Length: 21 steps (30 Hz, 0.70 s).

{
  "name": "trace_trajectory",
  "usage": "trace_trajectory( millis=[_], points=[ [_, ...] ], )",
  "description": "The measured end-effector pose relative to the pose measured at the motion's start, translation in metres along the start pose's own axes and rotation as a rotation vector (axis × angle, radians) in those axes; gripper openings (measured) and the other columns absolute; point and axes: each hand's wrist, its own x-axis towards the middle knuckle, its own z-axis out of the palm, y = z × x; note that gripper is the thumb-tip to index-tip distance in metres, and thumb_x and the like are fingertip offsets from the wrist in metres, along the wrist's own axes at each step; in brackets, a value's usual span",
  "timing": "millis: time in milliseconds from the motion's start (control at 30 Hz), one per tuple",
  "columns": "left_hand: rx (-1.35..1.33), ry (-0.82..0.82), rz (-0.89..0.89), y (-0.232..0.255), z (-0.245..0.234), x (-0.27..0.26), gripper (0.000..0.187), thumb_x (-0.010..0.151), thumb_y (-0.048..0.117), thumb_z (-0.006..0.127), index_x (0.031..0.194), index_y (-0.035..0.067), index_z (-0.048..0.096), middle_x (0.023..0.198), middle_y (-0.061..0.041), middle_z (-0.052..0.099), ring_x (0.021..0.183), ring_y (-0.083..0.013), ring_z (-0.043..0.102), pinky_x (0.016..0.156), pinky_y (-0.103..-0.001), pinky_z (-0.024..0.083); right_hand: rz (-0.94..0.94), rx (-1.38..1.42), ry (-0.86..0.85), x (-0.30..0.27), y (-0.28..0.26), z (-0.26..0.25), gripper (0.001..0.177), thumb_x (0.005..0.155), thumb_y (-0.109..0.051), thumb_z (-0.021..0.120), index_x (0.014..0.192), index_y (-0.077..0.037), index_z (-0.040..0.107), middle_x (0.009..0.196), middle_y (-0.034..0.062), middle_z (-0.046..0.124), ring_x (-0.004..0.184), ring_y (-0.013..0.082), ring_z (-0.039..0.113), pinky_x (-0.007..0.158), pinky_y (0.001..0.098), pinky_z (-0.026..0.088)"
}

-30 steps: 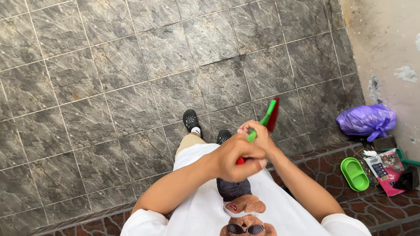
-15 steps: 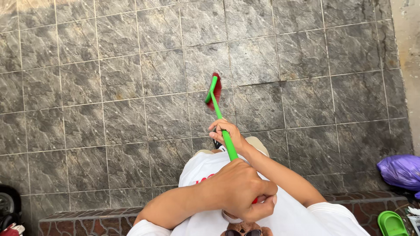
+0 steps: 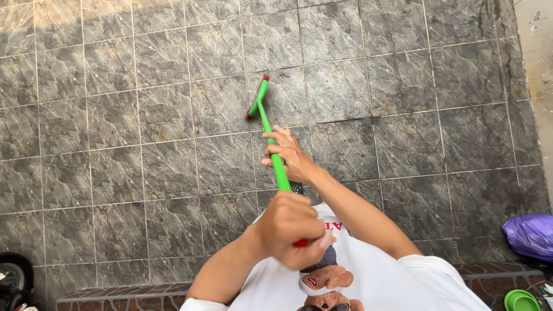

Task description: The person sweeps a tiled floor using a green broom with red bristles. They move the broom back and forth across the surface, gathering debris into a red dustpan positioned nearby. The person navigates around a parked car and a covered scooter while cleaning.

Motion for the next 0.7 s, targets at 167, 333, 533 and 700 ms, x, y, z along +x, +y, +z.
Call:
trace_trajectory(
  millis=[167, 333, 533, 700],
  points=[
    [-0.354, 0.108, 0.069, 0.059, -0.04, 0.033, 0.034, 0.091, 0.004, 0.06, 0.064, 0.006, 0.039, 0.059, -0.006, 0.047, 0.05, -0.0245, 0.049, 0.054, -0.039, 0.039, 0.271, 0.254, -0.157, -0.026, -0.046, -0.065, 0.032, 0.09, -0.025, 0.078, 0.085, -0.003, 0.057, 0.077, 0.009, 0.055, 0.077, 0.0277, 0.055, 0.074, 0.0397, 0.047],
    [-0.633, 0.175, -0.052, 0.017, 0.034, 0.068, 0.037, 0.091, 0.007, 0.059, 0.064, 0.006, 0.034, 0.058, -0.008, 0.046, 0.05, -0.0255, 0.046, 0.055, -0.039, 0.038, 0.486, 0.143, -0.083, -0.111, -0.017, -0.152, 0.035, 0.088, -0.024, 0.079, 0.075, -0.003, 0.053, 0.066, 0.0068, 0.054, 0.064, 0.024, 0.054, 0.061, 0.0389, 0.044],
    [-0.854, -0.143, -0.301, -0.058, 0.171, 0.127, 0.037, 0.095, 0.009, 0.062, 0.07, 0.004, 0.035, 0.064, -0.004, 0.042, 0.058, -0.0152, 0.04, 0.058, -0.033, 0.034, 0.871, 0.01, -0.093, -0.238, 0.049, -0.276, 0.035, 0.088, -0.024, 0.078, 0.075, -0.001, 0.055, 0.062, 0.0086, 0.057, 0.06, 0.0173, 0.05, 0.058, 0.0363, 0.045],
    [-0.836, -0.173, -0.449, -0.124, 0.272, 0.158, 0.038, 0.097, 0.011, 0.06, 0.067, 0.004, 0.039, 0.058, 0.001, 0.041, 0.056, -0.0056, 0.035, 0.052, -0.03, 0.029, 0.97, -0.126, -0.041, -0.316, 0.111, -0.331, 0.025, 0.085, -0.017, 0.076, 0.082, -0.001, 0.057, 0.069, 0.0103, 0.061, 0.067, 0.0221, 0.053, 0.063, 0.0382, 0.046]
  ],
)
